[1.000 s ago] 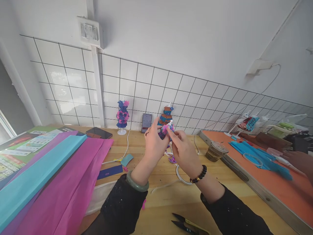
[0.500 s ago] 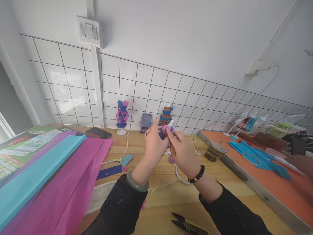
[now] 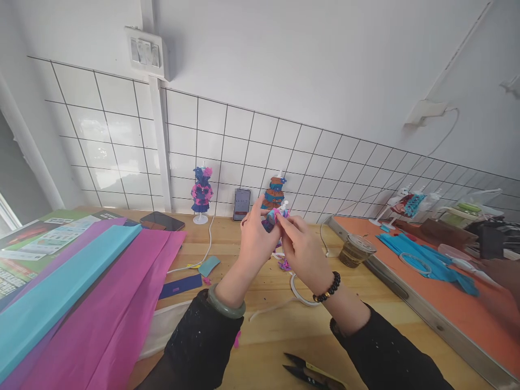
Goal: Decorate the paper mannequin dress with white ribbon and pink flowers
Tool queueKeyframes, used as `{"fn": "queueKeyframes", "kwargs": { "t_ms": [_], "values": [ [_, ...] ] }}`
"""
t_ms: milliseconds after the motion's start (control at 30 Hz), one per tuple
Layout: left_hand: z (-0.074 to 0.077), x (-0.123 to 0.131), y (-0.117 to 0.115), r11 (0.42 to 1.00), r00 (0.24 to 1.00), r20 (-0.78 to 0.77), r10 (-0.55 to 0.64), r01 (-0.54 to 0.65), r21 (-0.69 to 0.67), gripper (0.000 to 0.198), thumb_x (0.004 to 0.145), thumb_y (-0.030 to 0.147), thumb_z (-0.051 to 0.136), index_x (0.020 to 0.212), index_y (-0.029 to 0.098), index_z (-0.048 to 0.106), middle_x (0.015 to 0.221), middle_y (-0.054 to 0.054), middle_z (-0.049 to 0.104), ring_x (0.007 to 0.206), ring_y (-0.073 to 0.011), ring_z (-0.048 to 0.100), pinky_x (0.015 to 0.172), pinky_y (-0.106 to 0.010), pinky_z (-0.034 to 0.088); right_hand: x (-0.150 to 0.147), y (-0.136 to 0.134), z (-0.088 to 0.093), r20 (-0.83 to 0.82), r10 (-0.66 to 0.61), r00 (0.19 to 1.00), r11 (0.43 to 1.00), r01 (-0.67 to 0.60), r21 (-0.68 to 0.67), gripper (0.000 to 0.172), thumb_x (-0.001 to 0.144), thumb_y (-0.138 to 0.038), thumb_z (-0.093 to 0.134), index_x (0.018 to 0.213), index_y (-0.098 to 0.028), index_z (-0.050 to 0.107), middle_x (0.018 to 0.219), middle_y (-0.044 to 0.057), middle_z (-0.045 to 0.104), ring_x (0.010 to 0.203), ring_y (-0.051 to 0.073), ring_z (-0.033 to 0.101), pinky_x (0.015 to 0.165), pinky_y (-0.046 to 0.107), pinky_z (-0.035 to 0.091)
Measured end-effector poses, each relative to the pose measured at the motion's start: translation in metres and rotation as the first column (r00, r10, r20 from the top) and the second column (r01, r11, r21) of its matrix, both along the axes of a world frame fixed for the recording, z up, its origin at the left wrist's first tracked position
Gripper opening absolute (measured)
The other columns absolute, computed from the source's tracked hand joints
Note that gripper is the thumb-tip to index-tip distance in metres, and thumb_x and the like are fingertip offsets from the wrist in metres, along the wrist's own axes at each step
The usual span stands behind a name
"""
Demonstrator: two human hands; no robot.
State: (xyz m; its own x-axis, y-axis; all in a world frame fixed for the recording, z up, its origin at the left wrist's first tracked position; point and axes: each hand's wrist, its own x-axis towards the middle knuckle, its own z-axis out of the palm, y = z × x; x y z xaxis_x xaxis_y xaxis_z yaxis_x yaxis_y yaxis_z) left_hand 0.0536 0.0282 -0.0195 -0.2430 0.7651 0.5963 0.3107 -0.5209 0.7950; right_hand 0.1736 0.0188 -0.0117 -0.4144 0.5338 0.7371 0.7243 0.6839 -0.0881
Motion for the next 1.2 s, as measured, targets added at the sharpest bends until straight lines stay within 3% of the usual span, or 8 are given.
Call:
{"fn": "queueKeyframes", "kwargs": {
  "t_ms": [167,400,733,967,1200],
  "values": [
    [-0.0007,-0.0026,-0.0029,0.995,0.996,0.013,-0.093,0.092,0.026,0.058,0.081,0.025,0.049,0.135,0.026,0.028,0.107,-0.005,0.060,0.103,-0.0186,0.052,0.089,-0.036,0.038,-0.0002,-0.0006,0.0008,0.047,-0.039,0.998,0.999,0.039,0.006,0.041,0.088,-0.013,0.034,0.127,-0.019,0.044,0.097,0.010,0.053,0.078,0.019,0.056,0.065,0.033,0.050],
    [0.0029,-0.0034,-0.0070,0.991,0.990,0.055,-0.131,0.130,0.035,0.052,0.084,0.029,0.045,0.134,0.026,0.030,0.105,-0.005,0.062,0.102,-0.0183,0.054,0.090,-0.037,0.039,-0.0036,-0.0049,0.0040,0.098,-0.077,0.992,0.997,0.076,0.017,0.039,0.086,-0.012,0.035,0.124,-0.018,0.046,0.096,0.009,0.053,0.075,0.018,0.055,0.060,0.031,0.048],
    [0.0025,-0.0053,-0.0034,0.994,0.996,0.016,-0.092,0.091,0.055,0.045,0.088,0.024,0.037,0.133,0.023,0.032,0.098,-0.004,0.066,0.098,-0.0175,0.058,0.090,-0.037,0.040,-0.0041,-0.0054,0.0054,0.121,-0.109,0.987,0.994,0.108,0.010,0.043,0.084,-0.011,0.034,0.126,-0.016,0.045,0.096,0.010,0.054,0.072,0.019,0.055,0.060,0.033,0.048],
    [0.0007,-0.0054,-0.0032,0.993,0.997,-0.050,-0.067,0.071,0.098,0.050,0.085,0.025,0.044,0.134,0.022,0.031,0.104,-0.006,0.065,0.100,-0.0189,0.057,0.089,-0.038,0.041,-0.0028,-0.0028,0.0034,0.087,-0.058,0.995,0.998,0.056,0.023,0.044,0.085,-0.011,0.035,0.127,-0.019,0.043,0.097,0.010,0.055,0.078,0.020,0.056,0.064,0.034,0.050],
    [-0.0004,-0.0052,-0.0007,0.994,0.998,-0.070,-0.001,0.009,0.108,0.048,0.085,0.025,0.045,0.132,0.022,0.035,0.100,-0.006,0.066,0.097,-0.0189,0.058,0.088,-0.038,0.041,-0.0039,-0.0046,0.0050,0.077,-0.064,0.995,0.998,0.063,0.015,0.044,0.084,-0.010,0.035,0.126,-0.019,0.045,0.092,0.009,0.055,0.072,0.019,0.055,0.058,0.031,0.047]
  ]
}}
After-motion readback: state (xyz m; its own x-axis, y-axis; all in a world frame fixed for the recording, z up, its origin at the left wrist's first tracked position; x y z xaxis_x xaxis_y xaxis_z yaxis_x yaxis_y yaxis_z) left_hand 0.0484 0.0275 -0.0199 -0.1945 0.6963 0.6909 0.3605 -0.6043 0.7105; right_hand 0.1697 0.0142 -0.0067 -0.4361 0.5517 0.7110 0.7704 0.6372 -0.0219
